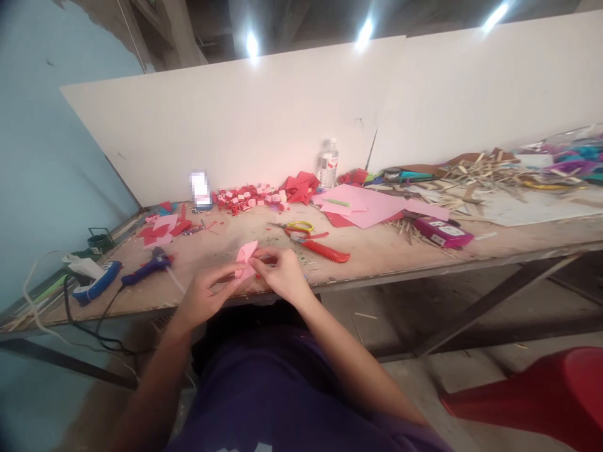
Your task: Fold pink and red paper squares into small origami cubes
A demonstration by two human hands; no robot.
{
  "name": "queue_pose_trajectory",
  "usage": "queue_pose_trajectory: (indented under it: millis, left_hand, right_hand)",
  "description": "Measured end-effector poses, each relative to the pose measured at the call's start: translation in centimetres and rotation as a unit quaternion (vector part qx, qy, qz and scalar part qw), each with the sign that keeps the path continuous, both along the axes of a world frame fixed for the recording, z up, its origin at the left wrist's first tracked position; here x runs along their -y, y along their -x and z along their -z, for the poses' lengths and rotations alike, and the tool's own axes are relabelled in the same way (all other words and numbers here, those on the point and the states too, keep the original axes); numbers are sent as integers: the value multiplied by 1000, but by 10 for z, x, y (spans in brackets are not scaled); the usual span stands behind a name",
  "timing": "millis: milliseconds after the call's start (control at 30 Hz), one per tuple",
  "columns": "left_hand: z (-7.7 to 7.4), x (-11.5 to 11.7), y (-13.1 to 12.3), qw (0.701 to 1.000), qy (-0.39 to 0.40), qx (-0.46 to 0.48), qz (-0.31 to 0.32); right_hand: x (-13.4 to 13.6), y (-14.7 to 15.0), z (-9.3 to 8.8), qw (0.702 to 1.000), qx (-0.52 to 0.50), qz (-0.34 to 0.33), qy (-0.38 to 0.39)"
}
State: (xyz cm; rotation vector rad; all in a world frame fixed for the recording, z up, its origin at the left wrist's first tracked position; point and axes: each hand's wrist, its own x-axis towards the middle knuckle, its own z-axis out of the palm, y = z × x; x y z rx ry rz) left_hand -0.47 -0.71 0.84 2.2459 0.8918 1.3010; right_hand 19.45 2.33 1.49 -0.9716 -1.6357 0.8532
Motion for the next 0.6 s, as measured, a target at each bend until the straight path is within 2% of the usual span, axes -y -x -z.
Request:
queue_pose_trajectory:
  millis: [267,467,600]
  left_hand:
    - [2,-1,5,999,28,17,-12]
    - [-1,-2,5,1000,-24,-11,-1]
    - [1,-4,5,998,-52,-31,-15]
  right_hand:
    - [-4,-4,-2,999,-37,-1,6]
    - [-5,-3,-2,989,-150,-15,11]
    - [-6,-5,0,985,-167,-39,9]
